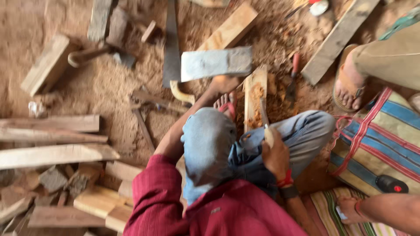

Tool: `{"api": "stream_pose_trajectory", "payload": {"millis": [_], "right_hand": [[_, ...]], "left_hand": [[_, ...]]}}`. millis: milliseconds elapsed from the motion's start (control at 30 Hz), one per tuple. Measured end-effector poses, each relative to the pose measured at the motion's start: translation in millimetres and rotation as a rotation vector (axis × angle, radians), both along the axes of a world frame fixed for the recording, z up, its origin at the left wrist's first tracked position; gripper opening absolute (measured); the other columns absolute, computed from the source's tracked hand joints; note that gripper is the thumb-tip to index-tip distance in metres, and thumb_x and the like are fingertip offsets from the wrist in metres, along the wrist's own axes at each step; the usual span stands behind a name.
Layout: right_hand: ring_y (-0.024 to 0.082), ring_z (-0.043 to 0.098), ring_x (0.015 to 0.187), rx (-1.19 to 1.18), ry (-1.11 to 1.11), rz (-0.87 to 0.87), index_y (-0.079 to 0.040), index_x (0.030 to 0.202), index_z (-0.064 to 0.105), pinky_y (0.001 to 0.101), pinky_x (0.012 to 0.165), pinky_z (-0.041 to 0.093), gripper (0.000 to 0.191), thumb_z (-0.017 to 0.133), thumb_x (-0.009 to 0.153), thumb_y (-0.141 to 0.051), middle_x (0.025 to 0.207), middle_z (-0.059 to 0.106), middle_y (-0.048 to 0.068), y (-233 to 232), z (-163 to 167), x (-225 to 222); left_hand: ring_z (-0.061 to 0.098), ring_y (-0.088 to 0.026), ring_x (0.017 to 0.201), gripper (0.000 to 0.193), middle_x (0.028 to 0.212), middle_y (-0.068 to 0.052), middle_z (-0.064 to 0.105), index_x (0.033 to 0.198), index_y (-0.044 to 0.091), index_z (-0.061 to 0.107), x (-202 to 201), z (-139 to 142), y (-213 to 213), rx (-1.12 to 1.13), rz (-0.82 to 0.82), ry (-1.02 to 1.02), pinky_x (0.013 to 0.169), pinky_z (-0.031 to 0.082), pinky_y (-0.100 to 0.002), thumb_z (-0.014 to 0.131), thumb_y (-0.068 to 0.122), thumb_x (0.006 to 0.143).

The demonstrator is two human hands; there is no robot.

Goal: The person sits on the ground with a wooden block held between their feet and repeatedly strikes a chisel with a mallet to carve a recess in the block, pausing to reposition the chisel and clear wood shavings before continuing to chisel.

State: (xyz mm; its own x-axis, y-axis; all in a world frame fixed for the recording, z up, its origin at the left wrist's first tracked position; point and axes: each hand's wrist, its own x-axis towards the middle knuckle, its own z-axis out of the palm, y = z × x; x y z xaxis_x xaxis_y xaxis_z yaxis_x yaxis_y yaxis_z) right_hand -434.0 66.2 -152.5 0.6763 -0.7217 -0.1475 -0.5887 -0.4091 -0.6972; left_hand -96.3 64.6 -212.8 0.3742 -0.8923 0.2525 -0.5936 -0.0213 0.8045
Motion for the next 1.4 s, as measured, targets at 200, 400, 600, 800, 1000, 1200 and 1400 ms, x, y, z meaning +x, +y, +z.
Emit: {"api": "stream_pose_trajectory", "payload": {"millis": [200,400,600,800,1000,1200,1400], "right_hand": [[0.045,0.067,0.110,-0.144,-0.074,-0.091,-0.009,0.137,0.058,0.0519,0.091,0.054,0.041,0.061,0.097,-0.021,0.124,0.068,0.025,21,-31,-10],[0.045,0.067,0.108,-0.151,0.005,-0.116,-0.008,0.137,0.058,0.0507,0.089,0.055,0.044,0.064,0.096,-0.022,0.121,0.068,0.024,25,-46,-10],[0.045,0.067,0.109,-0.201,0.027,-0.123,-0.010,0.140,0.057,0.0506,0.089,0.055,0.045,0.065,0.096,-0.021,0.125,0.068,0.024,33,-53,-12],[0.041,0.067,0.110,-0.100,-0.052,-0.130,-0.004,0.142,0.055,0.0473,0.091,0.054,0.067,0.078,0.081,-0.018,0.124,0.068,0.026,18,-59,-20],[0.020,0.064,0.084,0.346,-0.224,-0.111,-0.005,0.147,0.057,0.0334,0.072,0.052,0.068,0.078,0.083,-0.005,0.105,0.072,0.013,-21,-61,-29],[0.008,0.052,0.050,0.844,-0.121,-0.361,-0.013,0.150,0.052,0.0245,0.040,0.041,0.074,0.069,0.080,0.004,0.091,0.071,0.006,-31,-54,-31],[0.025,0.071,0.090,0.249,-0.176,-0.059,-0.007,0.152,0.047,0.0369,0.075,0.057,0.070,0.075,0.088,-0.008,0.105,0.071,0.015,-7,-78,-35]], "left_hand": [[0.066,-0.032,0.110,0.042,0.122,-0.019,0.068,0.126,0.004,0.061,-1,1,-14,0.189,0.062,0.048,0.096,0.054,-0.043,0.057,0.024,0.089],[0.071,-0.034,0.105,0.038,0.118,-0.018,0.074,0.124,0.008,0.068,-9,-25,-25,0.243,0.061,-0.004,0.098,0.056,-0.045,0.056,0.020,0.090],[0.072,-0.030,0.101,0.031,0.114,-0.015,0.075,0.117,0.007,0.069,-19,-35,-26,0.593,0.112,-0.029,0.094,0.058,-0.043,0.052,0.022,0.096],[0.067,-0.031,0.116,0.039,0.127,-0.017,0.072,0.127,0.007,0.069,-5,-15,-12,0.026,0.008,0.075,0.102,0.053,-0.044,0.059,0.019,0.091],[0.054,-0.038,0.130,0.056,0.140,-0.026,0.059,0.135,0.012,0.064,12,-22,0,0.066,-0.156,-0.152,0.109,0.043,-0.054,0.059,0.013,0.080],[0.055,-0.031,0.136,0.047,0.139,-0.017,0.063,0.136,0.014,0.063,13,-43,6,-0.195,-0.006,-0.191,0.127,0.036,-0.053,0.058,0.013,0.089],[0.049,-0.035,0.142,0.053,0.146,-0.015,0.060,0.141,0.018,0.065,12,-34,6,-0.044,-0.038,-0.184,0.129,0.023,-0.052,0.057,0.009,0.090]]}}
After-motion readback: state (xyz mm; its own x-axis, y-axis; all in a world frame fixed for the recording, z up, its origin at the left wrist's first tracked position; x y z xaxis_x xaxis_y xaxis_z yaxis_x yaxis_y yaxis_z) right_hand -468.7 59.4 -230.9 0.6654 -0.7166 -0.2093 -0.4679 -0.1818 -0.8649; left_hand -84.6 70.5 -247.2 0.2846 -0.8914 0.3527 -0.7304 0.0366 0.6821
